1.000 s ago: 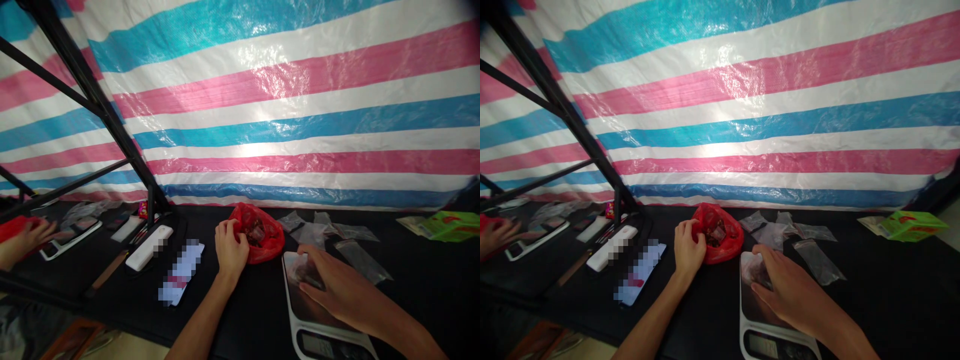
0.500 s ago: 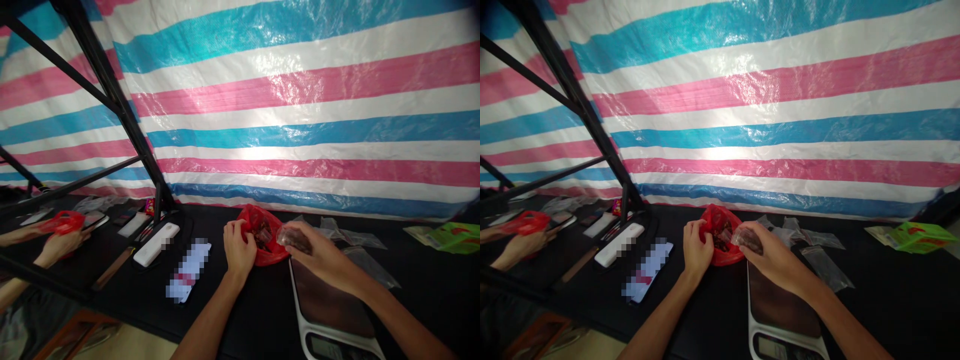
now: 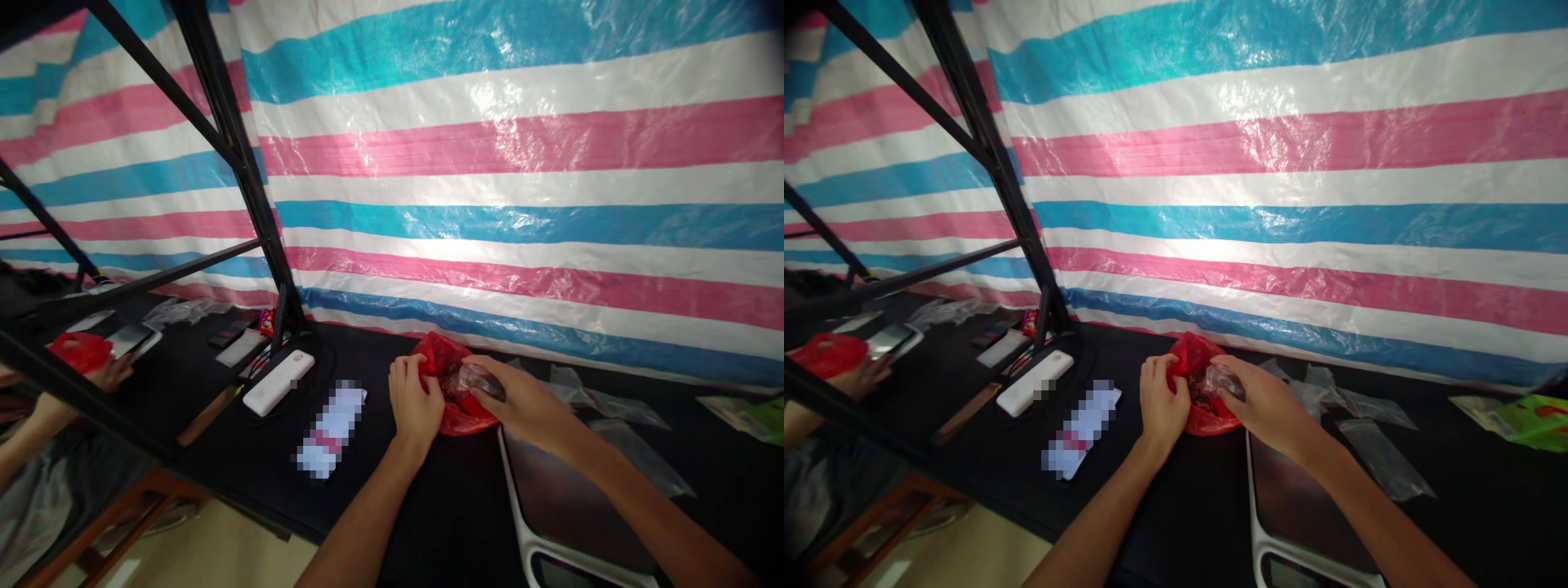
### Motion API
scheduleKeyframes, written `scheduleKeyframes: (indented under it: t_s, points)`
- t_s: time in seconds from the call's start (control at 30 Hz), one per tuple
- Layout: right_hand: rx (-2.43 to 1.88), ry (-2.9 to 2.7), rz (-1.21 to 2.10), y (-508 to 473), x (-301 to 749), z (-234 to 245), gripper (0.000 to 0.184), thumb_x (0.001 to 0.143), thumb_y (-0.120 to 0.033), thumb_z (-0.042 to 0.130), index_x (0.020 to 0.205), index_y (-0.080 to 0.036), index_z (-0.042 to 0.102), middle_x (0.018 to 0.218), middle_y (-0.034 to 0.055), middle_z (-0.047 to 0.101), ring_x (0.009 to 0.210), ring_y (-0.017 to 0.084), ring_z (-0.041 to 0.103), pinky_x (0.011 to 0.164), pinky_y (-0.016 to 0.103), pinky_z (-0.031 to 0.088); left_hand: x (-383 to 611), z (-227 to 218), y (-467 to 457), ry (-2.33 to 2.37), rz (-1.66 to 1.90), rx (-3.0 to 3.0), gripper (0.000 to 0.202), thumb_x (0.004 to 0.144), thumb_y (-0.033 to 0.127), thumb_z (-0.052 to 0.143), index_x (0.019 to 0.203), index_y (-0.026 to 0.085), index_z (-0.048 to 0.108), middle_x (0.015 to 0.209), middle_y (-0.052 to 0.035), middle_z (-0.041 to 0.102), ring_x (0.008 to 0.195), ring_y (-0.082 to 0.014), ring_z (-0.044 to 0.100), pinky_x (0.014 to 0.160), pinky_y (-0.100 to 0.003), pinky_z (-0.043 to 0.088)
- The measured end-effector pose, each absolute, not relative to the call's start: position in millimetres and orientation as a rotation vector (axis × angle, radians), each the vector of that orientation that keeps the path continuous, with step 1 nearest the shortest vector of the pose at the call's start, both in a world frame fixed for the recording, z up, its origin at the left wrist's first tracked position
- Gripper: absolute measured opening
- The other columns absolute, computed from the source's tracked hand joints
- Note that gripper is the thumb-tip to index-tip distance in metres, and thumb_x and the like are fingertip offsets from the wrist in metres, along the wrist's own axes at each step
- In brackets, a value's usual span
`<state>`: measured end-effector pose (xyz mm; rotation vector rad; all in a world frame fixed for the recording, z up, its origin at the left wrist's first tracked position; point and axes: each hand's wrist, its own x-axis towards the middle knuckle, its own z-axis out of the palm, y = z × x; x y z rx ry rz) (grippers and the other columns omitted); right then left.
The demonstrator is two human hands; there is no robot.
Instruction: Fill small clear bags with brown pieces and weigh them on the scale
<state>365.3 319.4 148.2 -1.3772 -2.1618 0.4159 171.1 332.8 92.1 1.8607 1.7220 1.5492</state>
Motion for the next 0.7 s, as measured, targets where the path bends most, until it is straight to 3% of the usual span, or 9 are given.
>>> scheduleKeyframes:
  t_s: [0.2, 0.5, 0.7]
  points:
    - [-1.322, -1.808, 0.799, 280, 401, 132, 0.049, 0.098, -0.047, 0.063, 0.142, -0.028, 0.053, 0.133, 0.0089, 0.073, 0.116, 0.027, 0.072, 0.103, 0.043, 0.058, 170, 93, 333, 1.702, 1.569, 1.843, 0.031, 0.083, 0.002, 0.054, 0.105, 0.023, 0.061, 0.105, -0.007, 0.061, 0.104, -0.0254, 0.058, 0.096, -0.041, 0.048]
    - [-1.596, -1.88, 0.511, 225, 442, 95, 0.041, 0.093, -0.05, 0.066, 0.129, -0.03, 0.071, 0.13, 0.009, 0.074, 0.117, 0.033, 0.071, 0.104, 0.049, 0.056, 170, 93, 333, 1.698, 1.557, 1.882, 0.031, 0.083, 0.003, 0.055, 0.104, 0.023, 0.061, 0.105, -0.0071, 0.062, 0.103, -0.0261, 0.059, 0.095, -0.042, 0.049]
    - [-1.538, -1.813, 0.421, 226, 458, 110, 0.054, 0.089, -0.052, 0.07, 0.138, -0.032, 0.064, 0.146, 0.0077, 0.065, 0.137, 0.036, 0.057, 0.119, 0.054, 0.042, 166, 90, 335, 1.689, 1.558, 1.898, 0.029, 0.084, 0.004, 0.054, 0.105, 0.022, 0.061, 0.105, -0.0076, 0.062, 0.104, -0.0264, 0.058, 0.096, -0.043, 0.049]
